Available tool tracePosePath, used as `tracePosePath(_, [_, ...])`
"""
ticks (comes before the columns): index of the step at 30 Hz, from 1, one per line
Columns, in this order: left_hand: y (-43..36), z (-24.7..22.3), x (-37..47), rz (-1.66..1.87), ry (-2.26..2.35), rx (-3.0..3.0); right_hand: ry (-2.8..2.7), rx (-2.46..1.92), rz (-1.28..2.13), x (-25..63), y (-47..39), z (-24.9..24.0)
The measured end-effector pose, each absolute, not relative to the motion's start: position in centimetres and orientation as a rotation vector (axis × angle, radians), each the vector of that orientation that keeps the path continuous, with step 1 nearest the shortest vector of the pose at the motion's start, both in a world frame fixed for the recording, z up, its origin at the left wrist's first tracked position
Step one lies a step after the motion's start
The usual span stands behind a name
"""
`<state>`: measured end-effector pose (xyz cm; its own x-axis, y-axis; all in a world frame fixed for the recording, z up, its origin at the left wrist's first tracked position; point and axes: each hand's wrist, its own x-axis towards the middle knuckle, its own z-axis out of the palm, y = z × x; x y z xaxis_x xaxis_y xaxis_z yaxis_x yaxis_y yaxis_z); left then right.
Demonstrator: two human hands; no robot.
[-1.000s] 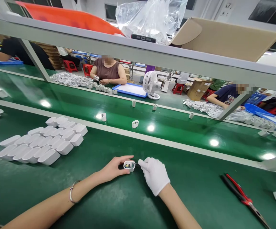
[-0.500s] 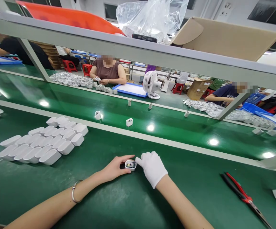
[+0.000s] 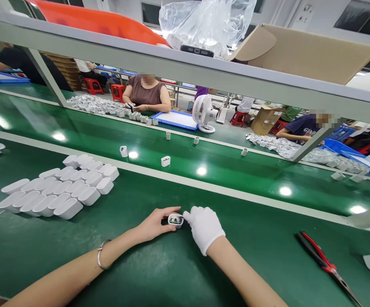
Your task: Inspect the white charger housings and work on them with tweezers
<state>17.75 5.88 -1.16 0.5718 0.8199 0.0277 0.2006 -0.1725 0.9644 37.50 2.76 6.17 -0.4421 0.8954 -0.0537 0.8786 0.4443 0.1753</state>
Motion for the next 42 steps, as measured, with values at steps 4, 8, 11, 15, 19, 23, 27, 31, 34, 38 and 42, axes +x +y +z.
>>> tracePosePath(4, [5.7, -1.2, 17.7, 0.687, 0.887, 1.713, 2.427, 1.885, 0.019, 40.3, 1.8, 5.4])
tracePosePath(8, [5.5, -1.1, 17.8, 0.684, 0.879, 1.722, 2.255, 2.085, -0.037, 40.6, 1.1, 3.2])
tracePosePath(11, [5.6, -1.2, 17.9, 0.710, 0.810, 1.700, 2.419, 2.215, 0.023, 38.8, 0.9, 2.2])
tracePosePath(15, [5.8, -2.1, 17.8, 0.779, 0.788, 1.715, 2.647, 2.129, -0.124, 36.6, 0.9, 1.6])
tracePosePath(19, [6.0, -2.7, 17.5, 0.809, 0.781, 1.763, 2.768, 2.072, -0.485, 35.7, 0.8, 0.8])
tracePosePath(23, [6.5, -1.4, 16.4, 0.688, 0.844, 1.905, 2.908, 1.896, -0.964, 35.2, 2.7, 0.9])
tracePosePath(27, [8.4, 0.9, 13.5, 0.581, 1.440, 2.230, 2.815, 2.403, -0.781, 37.4, 8.8, 1.9])
tracePosePath(31, [11.0, 1.7, 9.6, 0.677, 2.384, 2.138, 2.547, 2.801, -0.329, 42.1, 15.6, 2.2])
tracePosePath(34, [12.4, 1.0, 7.3, 0.607, 2.737, 2.003, 2.392, 2.938, -0.302, 45.2, 18.1, 1.1])
tracePosePath(38, [12.9, 0.5, 6.3, 0.596, 2.820, 2.026, 2.182, 3.196, -0.280, 47.9, 18.7, -0.9])
tracePosePath(42, [12.4, 2.3, 7.4, 0.824, 2.766, 2.020, 1.890, 3.463, -0.254, 49.8, 18.5, -1.7])
